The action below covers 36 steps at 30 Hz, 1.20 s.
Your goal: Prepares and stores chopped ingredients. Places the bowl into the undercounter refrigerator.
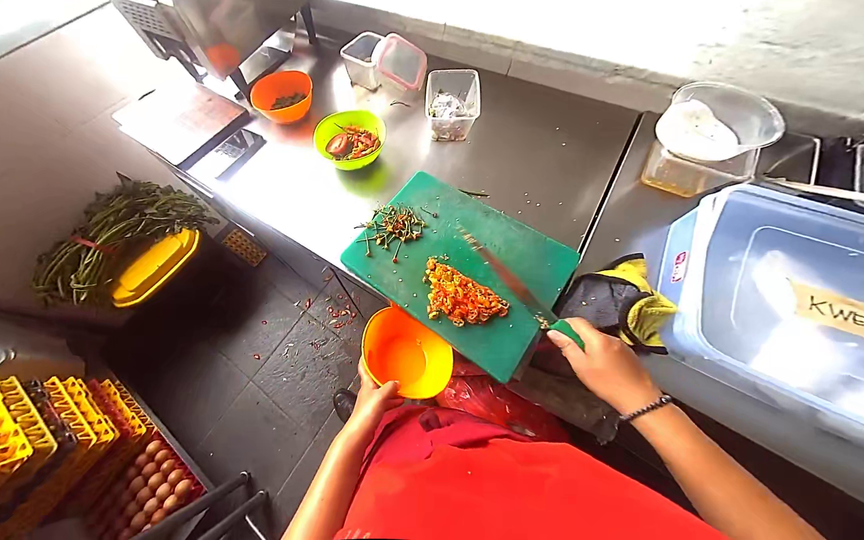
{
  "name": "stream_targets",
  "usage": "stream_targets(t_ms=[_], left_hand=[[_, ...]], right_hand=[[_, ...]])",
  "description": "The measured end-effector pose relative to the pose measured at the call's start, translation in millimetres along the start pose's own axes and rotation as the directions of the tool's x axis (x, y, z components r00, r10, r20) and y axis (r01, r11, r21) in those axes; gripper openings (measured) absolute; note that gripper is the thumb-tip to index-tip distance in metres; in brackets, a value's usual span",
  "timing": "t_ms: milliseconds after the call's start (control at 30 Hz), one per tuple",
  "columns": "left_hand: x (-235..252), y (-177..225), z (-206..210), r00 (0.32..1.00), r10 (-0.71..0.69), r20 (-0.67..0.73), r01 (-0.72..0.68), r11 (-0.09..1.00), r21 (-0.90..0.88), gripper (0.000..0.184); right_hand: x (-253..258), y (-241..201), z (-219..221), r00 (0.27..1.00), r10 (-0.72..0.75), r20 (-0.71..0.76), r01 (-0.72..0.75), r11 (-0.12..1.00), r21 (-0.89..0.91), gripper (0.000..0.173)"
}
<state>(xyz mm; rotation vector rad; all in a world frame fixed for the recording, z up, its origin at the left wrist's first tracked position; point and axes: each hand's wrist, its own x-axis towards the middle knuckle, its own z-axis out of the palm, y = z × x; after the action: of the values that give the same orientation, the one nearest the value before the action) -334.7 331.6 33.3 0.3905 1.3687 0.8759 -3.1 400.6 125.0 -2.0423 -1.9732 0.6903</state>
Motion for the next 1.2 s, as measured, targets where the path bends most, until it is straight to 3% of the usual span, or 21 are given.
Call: stream_targets(t_ms=[133, 233, 400, 567, 733, 800, 933, 1033, 1200], left_hand=[[-6.0, -9.3, 7.7, 0.998, 0.038, 0.054, -0.036, 0.999, -0.037, 0.109], [-4.2, -17.1, 9.5, 0.995, 0.068, 0.07, -0.064, 0.996, -0.055, 0.113], [-5.2, -19.0, 11.8, 0.997, 0.065, 0.045, -0.061, 0.995, -0.08, 0.113], [-7.7, -15.9, 14.6, 0.998, 0.056, 0.021, -0.054, 0.994, -0.091, 0.111], [-7.6, -13.4, 15.2, 0.998, 0.056, 0.007, -0.055, 0.994, -0.093, 0.109], [-6.9, -13.1, 13.9, 0.997, 0.071, -0.001, -0.071, 0.992, -0.105, 0.108], [-1.2, -11.0, 8.7, 0.996, 0.087, -0.032, -0.09, 0.987, -0.132, 0.107], [-1.5, -8.4, 8.5, 0.996, 0.081, -0.028, -0.084, 0.989, -0.123, 0.109], [-3.9, -6.5, 9.0, 0.996, 0.087, -0.026, -0.089, 0.989, -0.119, 0.109]], right_hand=[[-25.6, 10.8, -6.0, 0.923, 0.328, 0.204, -0.366, 0.911, 0.191, 0.038], [-45.2, 15.4, 0.8, 0.868, 0.38, 0.319, -0.463, 0.851, 0.247, 0.038], [-68.1, 12.5, 20.1, 0.901, 0.238, 0.361, -0.342, 0.904, 0.257, 0.033], [-85.5, 5.4, 29.4, 0.966, 0.06, 0.253, -0.104, 0.981, 0.165, 0.037], [-94.7, -6.3, 29.5, 0.961, -0.129, 0.244, 0.125, 0.992, 0.035, 0.043], [-92.1, -7.1, 26.7, 0.964, -0.145, 0.224, 0.141, 0.989, 0.035, 0.045], [-56.8, 2.2, 3.5, 0.959, 0.097, 0.265, -0.145, 0.975, 0.17, 0.038], [-20.0, 10.8, -4.4, 0.902, 0.3, 0.309, -0.379, 0.894, 0.237, 0.036], [6.5, 3.8, 6.1, 0.88, 0.251, 0.403, -0.391, 0.864, 0.317, 0.034]])
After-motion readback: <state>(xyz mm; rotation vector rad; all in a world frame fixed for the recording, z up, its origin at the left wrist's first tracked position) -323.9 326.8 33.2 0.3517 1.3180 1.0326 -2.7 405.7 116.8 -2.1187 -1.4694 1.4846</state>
